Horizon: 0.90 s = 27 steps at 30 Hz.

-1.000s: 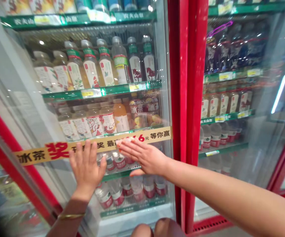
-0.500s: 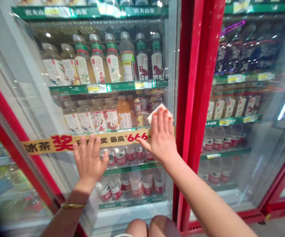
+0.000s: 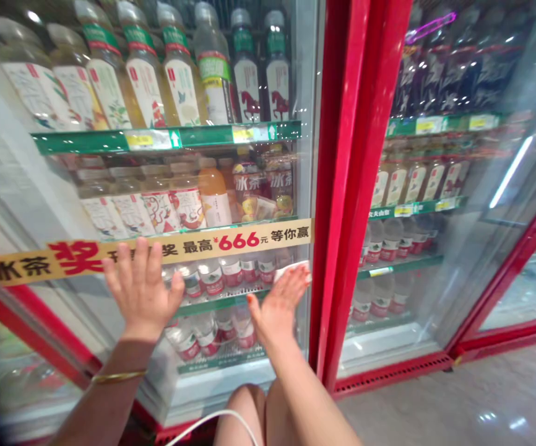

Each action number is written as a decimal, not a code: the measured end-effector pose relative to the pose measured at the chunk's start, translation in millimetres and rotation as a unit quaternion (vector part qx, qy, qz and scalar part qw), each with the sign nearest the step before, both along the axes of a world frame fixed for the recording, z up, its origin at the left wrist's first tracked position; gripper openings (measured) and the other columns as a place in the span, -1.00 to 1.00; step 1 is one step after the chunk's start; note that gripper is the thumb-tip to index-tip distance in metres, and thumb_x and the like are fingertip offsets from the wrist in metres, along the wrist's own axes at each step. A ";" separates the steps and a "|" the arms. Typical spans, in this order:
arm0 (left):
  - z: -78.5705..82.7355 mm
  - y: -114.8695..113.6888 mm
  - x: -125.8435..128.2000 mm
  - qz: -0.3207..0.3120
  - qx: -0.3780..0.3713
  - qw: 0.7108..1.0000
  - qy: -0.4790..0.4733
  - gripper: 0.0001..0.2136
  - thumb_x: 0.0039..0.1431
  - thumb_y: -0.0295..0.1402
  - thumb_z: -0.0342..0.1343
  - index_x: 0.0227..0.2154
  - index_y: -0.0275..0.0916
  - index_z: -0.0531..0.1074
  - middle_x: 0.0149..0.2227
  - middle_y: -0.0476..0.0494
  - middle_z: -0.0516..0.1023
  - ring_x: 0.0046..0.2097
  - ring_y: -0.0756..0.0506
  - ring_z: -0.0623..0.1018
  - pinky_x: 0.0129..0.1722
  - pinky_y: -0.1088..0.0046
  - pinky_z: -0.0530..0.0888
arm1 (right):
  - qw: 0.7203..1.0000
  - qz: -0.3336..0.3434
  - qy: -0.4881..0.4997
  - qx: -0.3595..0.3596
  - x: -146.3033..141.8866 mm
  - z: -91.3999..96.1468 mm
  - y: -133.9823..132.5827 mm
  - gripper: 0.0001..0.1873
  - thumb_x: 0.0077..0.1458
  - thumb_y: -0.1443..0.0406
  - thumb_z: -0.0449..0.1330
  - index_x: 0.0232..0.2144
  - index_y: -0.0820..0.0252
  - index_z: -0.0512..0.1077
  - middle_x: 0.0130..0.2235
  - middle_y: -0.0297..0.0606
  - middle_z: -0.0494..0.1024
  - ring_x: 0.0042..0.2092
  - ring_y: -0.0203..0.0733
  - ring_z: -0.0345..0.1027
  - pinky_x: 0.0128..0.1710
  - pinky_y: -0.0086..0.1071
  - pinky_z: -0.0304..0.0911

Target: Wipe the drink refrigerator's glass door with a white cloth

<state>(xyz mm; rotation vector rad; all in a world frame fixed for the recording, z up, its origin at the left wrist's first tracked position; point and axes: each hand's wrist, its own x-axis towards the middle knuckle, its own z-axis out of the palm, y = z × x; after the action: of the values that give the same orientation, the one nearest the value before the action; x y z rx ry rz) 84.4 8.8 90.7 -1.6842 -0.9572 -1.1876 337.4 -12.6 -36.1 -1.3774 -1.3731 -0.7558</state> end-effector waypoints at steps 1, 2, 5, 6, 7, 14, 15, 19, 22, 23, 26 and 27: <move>0.2 -0.1 -0.7 0.002 0.000 1.000 0.003 -0.17 0.43 -0.22 0.14 0.62 -0.01 -0.15 0.64 -0.05 -0.11 0.66 -0.14 -0.21 0.66 0.00 -0.27 | 0.999 0.028 -0.042 0.011 -16.0 -8.3 -1.5 0.21 0.40 -0.16 0.10 0.58 0.66 -0.33 0.59 0.41 -0.47 0.62 0.50 -0.64 0.49 0.59 -0.12; 0.4 0.0 -1.4 0.005 -0.003 1.000 0.005 -0.16 0.43 -0.23 0.15 0.62 -0.02 -0.15 0.64 -0.05 -0.11 0.66 -0.13 -0.22 0.66 0.01 -0.27 | 0.993 0.059 -0.101 0.024 -29.1 -19.1 -3.8 0.19 0.38 -0.22 0.07 0.59 0.60 -0.20 0.62 0.30 -0.39 0.64 0.38 -0.58 0.57 0.40 -0.15; -0.2 0.4 -3.5 0.008 -0.016 1.000 0.009 -0.15 0.42 -0.23 0.16 0.63 -0.02 -0.16 0.65 -0.04 -0.14 0.66 -0.14 -0.23 0.66 0.01 -0.28 | 0.970 0.107 -0.215 0.044 -34.0 -54.1 -11.6 0.05 0.40 -0.27 -0.04 0.60 0.34 0.01 0.65 -0.06 -0.26 0.66 0.03 -0.43 0.64 -0.07 -0.15; -0.7 0.5 -3.7 0.008 -0.021 1.000 0.006 -0.15 0.43 -0.22 0.16 0.63 0.00 -0.17 0.65 -0.03 -0.15 0.66 -0.15 -0.23 0.66 0.00 -0.28 | 0.976 0.090 -0.193 0.035 -25.2 -62.3 -13.3 0.01 0.43 -0.21 -0.03 0.61 0.35 -0.05 0.65 -0.05 -0.29 0.66 0.02 -0.46 0.64 -0.03 -0.14; -1.3 0.5 -3.8 0.007 -0.025 1.000 0.002 -0.15 0.43 -0.21 0.15 0.63 0.02 -0.18 0.65 -0.01 -0.16 0.66 -0.16 -0.23 0.66 -0.02 -0.28 | 0.987 0.062 -0.144 0.020 -15.1 -67.4 -14.2 0.01 0.46 -0.13 -0.02 0.61 0.43 -0.15 0.64 0.06 -0.36 0.66 0.10 -0.51 0.62 0.13 -0.12; -3.6 -0.8 -4.2 0.010 -0.039 0.999 -0.010 -0.18 0.46 -0.17 0.11 0.62 0.05 -0.20 0.66 0.03 -0.19 0.66 -0.34 -0.16 0.65 -0.18 -0.24 | 0.998 0.002 -0.059 -0.019 -63.6 -58.8 -17.3 0.14 0.38 -0.28 -0.13 0.57 0.57 -0.01 0.63 0.18 -0.19 0.64 0.38 -0.54 0.61 0.37 -0.28; -3.4 -0.9 -4.8 0.012 -0.042 0.999 -0.009 -0.18 0.47 -0.17 0.10 0.62 0.03 -0.20 0.66 0.02 -0.19 0.66 -0.36 -0.16 0.64 -0.21 -0.23 | 0.991 0.032 -0.130 -0.006 -75.6 -58.8 -19.5 0.10 0.35 -0.34 -0.19 0.54 0.36 0.18 0.64 -0.07 -0.07 0.66 0.24 -0.49 0.66 0.12 -0.29; -3.2 -0.7 -5.3 0.014 -0.037 0.999 0.001 -0.18 0.47 -0.18 0.11 0.63 0.04 -0.20 0.66 0.05 -0.22 0.67 -0.29 -0.20 0.66 -0.09 -0.28 | 0.976 0.060 -0.206 0.028 -55.3 -56.6 -22.6 -0.10 0.42 -0.24 -0.15 0.57 0.06 0.16 0.65 -0.45 -0.17 0.66 -0.06 -0.50 0.66 -0.19 -0.32; -3.8 -1.5 -1.7 0.009 -0.034 0.999 -0.007 -0.18 0.47 -0.16 0.10 0.62 0.07 -0.21 0.66 0.05 -0.21 0.66 -0.24 -0.22 0.66 -0.08 -0.28 | 0.999 -0.008 -0.052 0.009 -12.2 -44.3 -13.7 0.02 0.47 0.01 -0.01 0.59 0.59 -0.35 0.61 0.24 -0.49 0.64 0.30 -0.66 0.57 0.48 -0.37; -4.1 -2.1 -0.4 0.008 -0.039 0.999 -0.015 -0.18 0.47 -0.16 0.10 0.62 0.09 -0.21 0.65 0.05 -0.20 0.66 -0.24 -0.22 0.66 -0.11 -0.28 | 1.000 -0.029 0.010 -0.003 -7.3 -39.9 -10.3 0.05 0.47 0.04 0.00 0.57 0.64 -0.46 0.59 0.36 -0.56 0.62 0.40 -0.71 0.49 0.65 -0.30; -5.3 -3.4 1.2 0.005 -0.070 0.997 -0.035 -0.17 0.47 -0.17 0.10 0.62 0.10 -0.23 0.65 0.04 -0.23 0.66 -0.28 -0.25 0.65 -0.17 -0.32 | 0.999 -0.009 0.023 -0.029 -30.2 -37.8 -7.7 0.19 0.43 -0.10 0.04 0.55 0.72 -0.45 0.57 0.46 -0.56 0.60 0.54 -0.73 0.42 0.71 -0.15; -5.9 -3.2 0.5 0.003 -0.079 0.996 -0.035 -0.17 0.47 -0.16 0.10 0.62 0.10 -0.24 0.65 0.03 -0.24 0.66 -0.29 -0.26 0.65 -0.18 -0.34 | 0.998 0.028 -0.045 -0.028 -43.5 -41.1 -9.9 0.23 0.39 -0.19 0.05 0.56 0.73 -0.32 0.59 0.44 -0.46 0.62 0.52 -0.67 0.48 0.61 -0.15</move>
<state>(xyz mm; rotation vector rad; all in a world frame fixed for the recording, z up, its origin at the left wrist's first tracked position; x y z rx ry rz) 84.9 5.6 84.8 -1.7709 -1.1235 -1.1993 293.9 -22.5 -77.3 -1.3560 -1.5062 -0.7551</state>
